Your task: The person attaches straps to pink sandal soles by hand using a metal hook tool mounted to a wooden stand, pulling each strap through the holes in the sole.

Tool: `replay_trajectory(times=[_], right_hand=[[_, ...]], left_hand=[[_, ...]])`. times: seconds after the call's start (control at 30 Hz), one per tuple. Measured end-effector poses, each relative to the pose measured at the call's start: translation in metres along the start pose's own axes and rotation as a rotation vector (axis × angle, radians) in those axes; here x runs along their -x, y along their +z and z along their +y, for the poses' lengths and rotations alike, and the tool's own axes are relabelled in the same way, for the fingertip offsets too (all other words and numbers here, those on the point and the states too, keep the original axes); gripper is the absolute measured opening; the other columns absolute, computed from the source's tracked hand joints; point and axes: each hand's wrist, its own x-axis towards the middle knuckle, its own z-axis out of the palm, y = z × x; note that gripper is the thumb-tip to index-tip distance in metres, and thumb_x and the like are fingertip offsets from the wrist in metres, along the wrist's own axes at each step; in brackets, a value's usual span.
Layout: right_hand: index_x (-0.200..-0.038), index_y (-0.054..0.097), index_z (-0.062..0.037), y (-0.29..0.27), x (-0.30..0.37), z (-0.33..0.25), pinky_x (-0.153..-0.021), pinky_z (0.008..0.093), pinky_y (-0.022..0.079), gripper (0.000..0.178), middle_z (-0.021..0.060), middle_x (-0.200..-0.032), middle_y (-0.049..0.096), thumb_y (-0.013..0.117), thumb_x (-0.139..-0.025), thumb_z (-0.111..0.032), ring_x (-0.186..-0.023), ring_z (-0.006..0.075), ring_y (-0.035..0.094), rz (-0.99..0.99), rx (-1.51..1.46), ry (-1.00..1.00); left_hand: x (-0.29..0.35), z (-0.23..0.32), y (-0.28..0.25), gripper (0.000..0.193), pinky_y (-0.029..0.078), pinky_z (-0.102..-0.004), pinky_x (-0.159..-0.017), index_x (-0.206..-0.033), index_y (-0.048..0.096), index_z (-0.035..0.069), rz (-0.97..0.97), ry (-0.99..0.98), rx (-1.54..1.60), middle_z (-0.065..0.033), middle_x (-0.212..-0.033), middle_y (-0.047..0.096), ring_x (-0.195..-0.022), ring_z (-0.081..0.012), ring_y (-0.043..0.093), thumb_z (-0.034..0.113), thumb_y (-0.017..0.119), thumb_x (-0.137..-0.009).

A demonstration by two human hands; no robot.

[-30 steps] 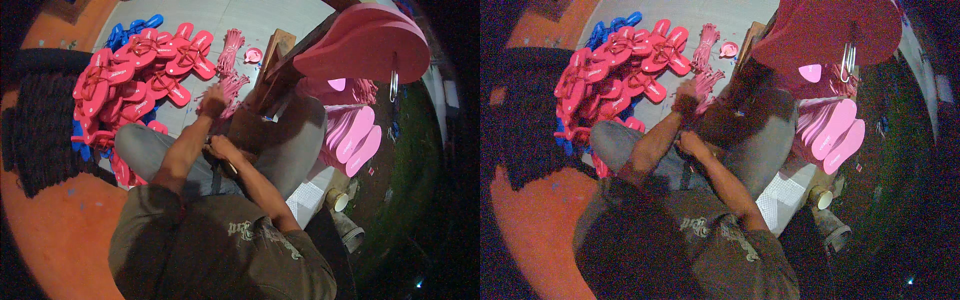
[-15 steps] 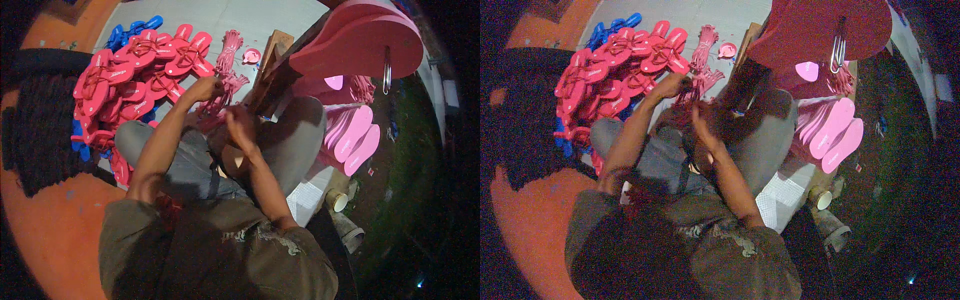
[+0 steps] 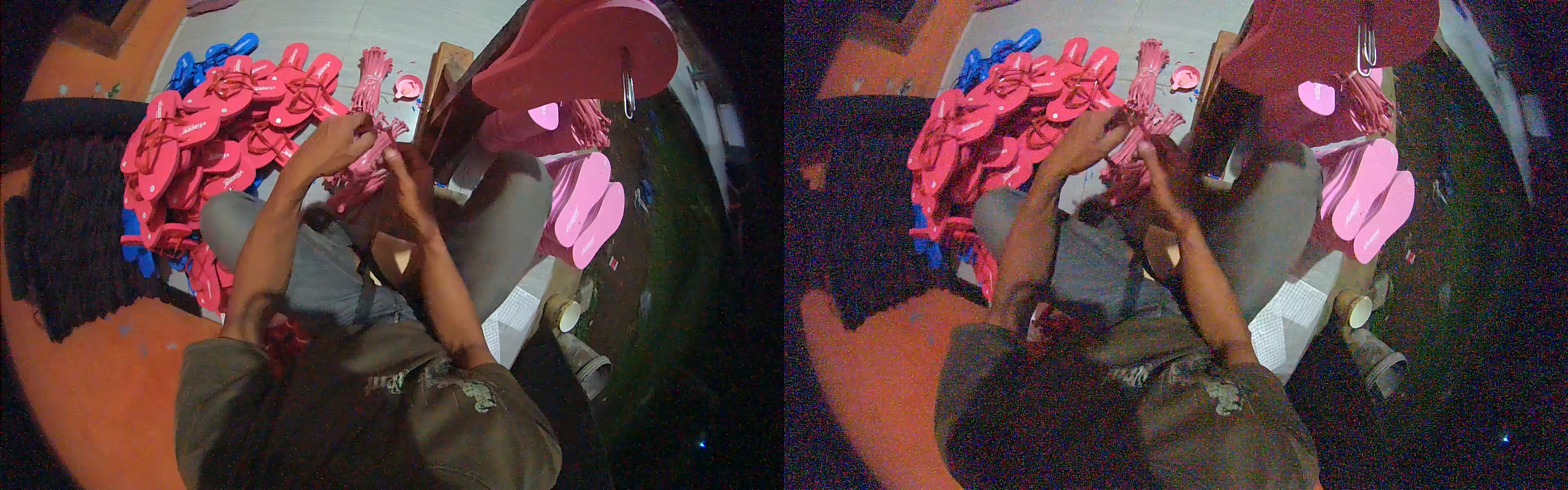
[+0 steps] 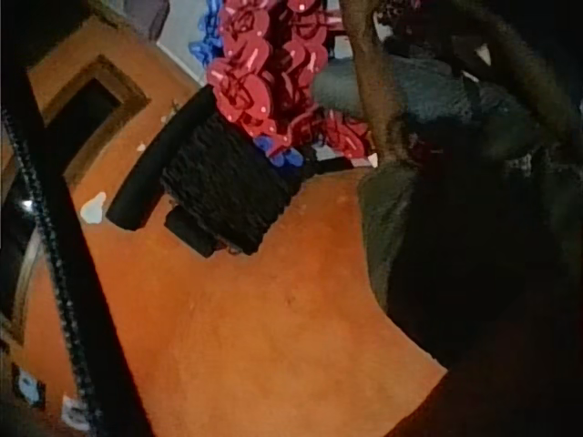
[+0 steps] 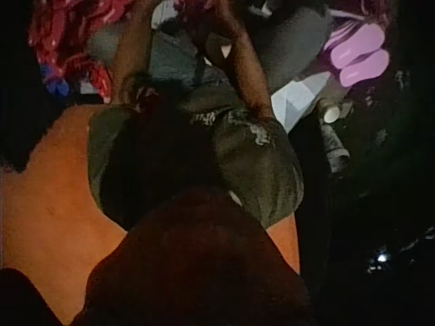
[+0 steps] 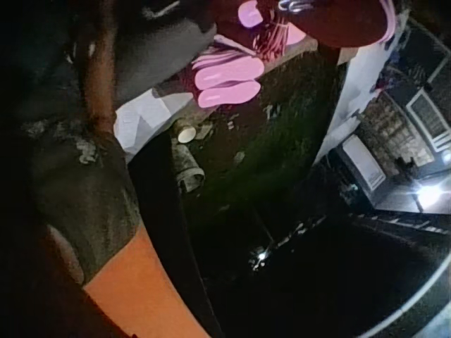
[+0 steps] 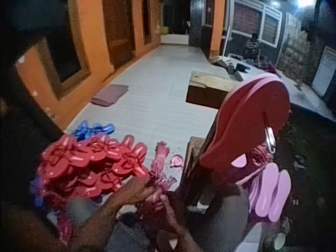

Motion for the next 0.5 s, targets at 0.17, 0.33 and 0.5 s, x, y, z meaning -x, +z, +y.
replay_trajectory(times=[0.17, 0.33, 0.5], right_hand=[[-0.081, 0.051, -0.0053, 0.006, 0.020, -0.037, -0.062, 0.0238, 0.040, 0.027, 0.0014, -0.074, 0.052, 0.045, -0.087, -0.031, -0.069, 0.0087, 0.047, -0.182, -0.352, 0.100], [-0.082, 0.050, -0.0029, 0.017, 0.026, -0.019, -0.056, 0.0287, 0.038, 0.028, 0.0034, -0.067, 0.050, 0.040, -0.088, -0.029, -0.062, 0.0115, 0.045, -0.048, 0.028, -0.021], [-0.081, 0.049, -0.0017, 0.032, 0.027, -0.031, -0.053, 0.0323, 0.036, 0.029, 0.0115, -0.061, 0.045, 0.038, -0.088, -0.028, -0.057, 0.0172, 0.045, 0.028, 0.302, -0.091]], left_hand=[[-0.009, -0.001, 0.005, 0.020, 0.044, -0.0400, -0.056, -0.076, 0.054, 0.003, 0.423, 0.148, -0.286, -0.0161, -0.067, 0.057, -0.065, -0.0323, 0.057, 0.013, 0.064, -0.061], [-0.020, -0.002, 0.011, 0.016, 0.044, -0.0400, -0.052, -0.072, 0.056, 0.006, 0.455, 0.120, -0.320, -0.0159, -0.067, 0.057, -0.061, -0.0309, 0.057, 0.021, 0.061, -0.067], [-0.044, -0.055, 0.022, 0.029, 0.042, -0.0420, -0.048, -0.063, 0.056, 0.006, 0.597, 0.169, -0.471, -0.0179, -0.059, 0.054, -0.058, -0.0326, 0.057, 0.031, 0.051, -0.077]])
